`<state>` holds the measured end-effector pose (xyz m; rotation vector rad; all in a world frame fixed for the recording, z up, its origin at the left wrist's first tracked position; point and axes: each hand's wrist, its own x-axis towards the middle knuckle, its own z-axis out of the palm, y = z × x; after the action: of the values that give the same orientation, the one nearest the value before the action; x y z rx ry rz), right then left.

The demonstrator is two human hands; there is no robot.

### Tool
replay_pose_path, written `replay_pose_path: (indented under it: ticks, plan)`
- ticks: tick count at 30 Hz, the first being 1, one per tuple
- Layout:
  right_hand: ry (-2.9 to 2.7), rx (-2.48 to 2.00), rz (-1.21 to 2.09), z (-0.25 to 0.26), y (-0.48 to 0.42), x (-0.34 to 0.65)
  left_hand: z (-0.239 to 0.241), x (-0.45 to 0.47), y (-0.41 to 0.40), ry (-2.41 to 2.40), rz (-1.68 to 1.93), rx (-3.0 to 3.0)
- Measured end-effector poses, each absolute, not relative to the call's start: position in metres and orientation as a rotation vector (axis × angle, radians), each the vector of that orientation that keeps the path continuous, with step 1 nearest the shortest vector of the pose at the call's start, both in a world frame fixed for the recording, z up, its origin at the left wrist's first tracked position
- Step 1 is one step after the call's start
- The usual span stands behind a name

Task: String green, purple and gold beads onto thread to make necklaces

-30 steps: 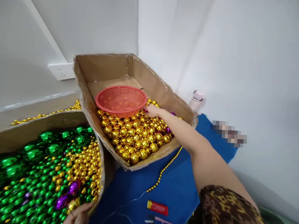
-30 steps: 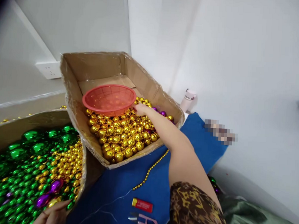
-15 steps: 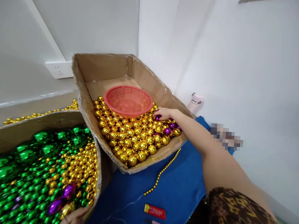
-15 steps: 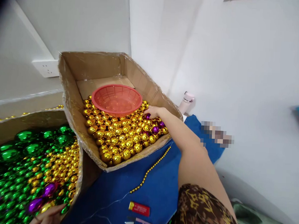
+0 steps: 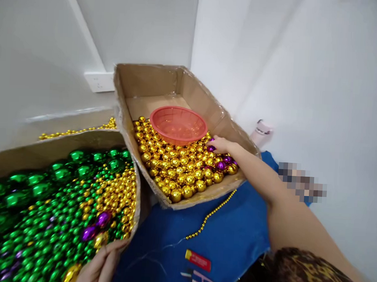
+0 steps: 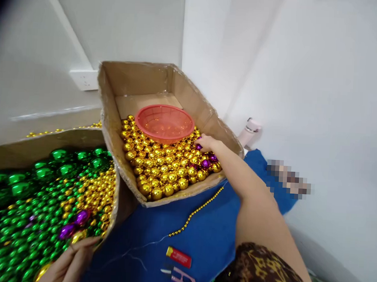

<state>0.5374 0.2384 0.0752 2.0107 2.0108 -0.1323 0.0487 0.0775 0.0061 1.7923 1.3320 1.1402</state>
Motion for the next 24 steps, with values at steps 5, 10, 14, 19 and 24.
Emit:
replay_pose_path:
  ticks: [5,10,14,19,24]
  plan:
    - [2.192,2.104,0.074,0.109,0.212,0.526,0.021,0.046,0.075,1.027,1.128,2.274]
    - [2.996,1.783,-0.089,0.162,0.196,0.432,0.019,0.043,0.077,0.85,1.124,2.421]
    - [3.153,1.358,-0.37,0.18,0.184,0.313,0.017,0.045,0.075,0.822,1.097,2.455]
    - [3.033,0.984,-0.524,0.15,0.189,0.224,0.014,0.044,0.075,0.795,1.122,2.463]
    - [3.081,0.819,-0.545,0.151,0.198,0.23,0.011,0.043,0.076,0.785,1.149,2.423]
